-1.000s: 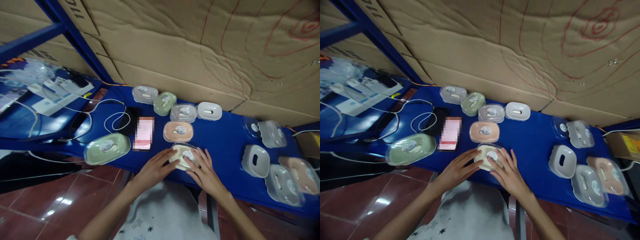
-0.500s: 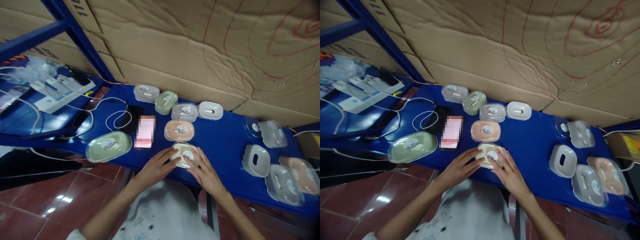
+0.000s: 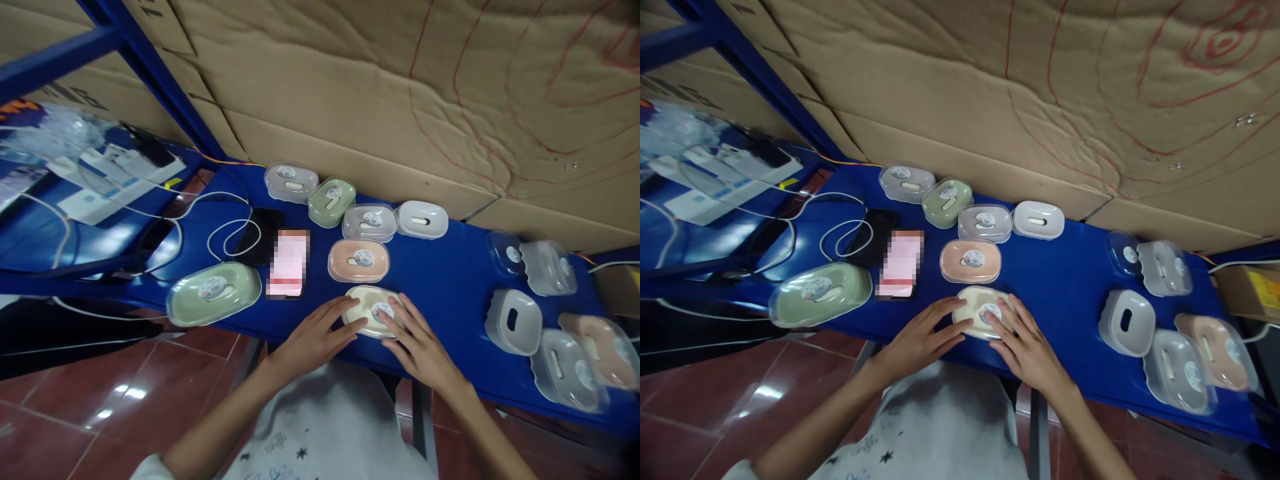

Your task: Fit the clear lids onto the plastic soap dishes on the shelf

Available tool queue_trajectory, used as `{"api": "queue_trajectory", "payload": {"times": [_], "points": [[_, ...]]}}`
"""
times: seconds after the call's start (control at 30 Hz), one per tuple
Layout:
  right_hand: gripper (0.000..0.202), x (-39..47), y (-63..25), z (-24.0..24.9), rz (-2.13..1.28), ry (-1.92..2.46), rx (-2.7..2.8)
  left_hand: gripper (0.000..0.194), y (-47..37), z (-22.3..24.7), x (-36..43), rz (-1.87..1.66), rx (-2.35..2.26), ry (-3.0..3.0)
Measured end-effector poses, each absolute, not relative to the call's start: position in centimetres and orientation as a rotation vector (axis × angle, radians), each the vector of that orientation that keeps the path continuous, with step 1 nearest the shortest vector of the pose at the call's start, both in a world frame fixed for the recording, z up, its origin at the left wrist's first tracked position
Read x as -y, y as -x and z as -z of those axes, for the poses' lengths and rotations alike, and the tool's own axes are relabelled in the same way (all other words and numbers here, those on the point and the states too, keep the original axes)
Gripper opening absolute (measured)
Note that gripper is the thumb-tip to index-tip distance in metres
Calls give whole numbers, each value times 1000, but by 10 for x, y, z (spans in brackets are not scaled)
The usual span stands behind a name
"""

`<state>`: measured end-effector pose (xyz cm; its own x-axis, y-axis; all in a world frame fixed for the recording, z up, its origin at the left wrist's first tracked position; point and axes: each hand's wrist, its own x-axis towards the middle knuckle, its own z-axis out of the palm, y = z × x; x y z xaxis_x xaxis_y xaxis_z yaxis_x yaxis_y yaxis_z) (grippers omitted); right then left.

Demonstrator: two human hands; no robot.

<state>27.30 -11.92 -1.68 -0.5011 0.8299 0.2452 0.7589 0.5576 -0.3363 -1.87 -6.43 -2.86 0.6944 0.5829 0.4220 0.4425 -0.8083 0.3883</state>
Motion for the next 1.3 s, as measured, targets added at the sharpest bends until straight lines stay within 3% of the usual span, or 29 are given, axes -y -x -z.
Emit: {"api": "queue_trajectory", "payload": {"times": [0.13,0.3,0.47,0.63,0.93,1.3], "points": [[75,121,-295,18,-235,1359,2366,38,18,26,62,-750,-838,-2651],[73,117,-335,24,-107,1606,2225,24,20,19,61,-576,-775,-2668],[68,87,-381,20,41,1885,2167,12,25,18,61,-636,-800,-2644],[77,32,-416,9,281,2220,1756,7,31,23,61,-706,-848,-2619],[41,-49,-368,3,149,1769,2271,9,28,29,64,-734,-885,-2533],[49,-67,-345,7,86,1837,2163,10,27,27,60,-650,-878,-2476]]}}
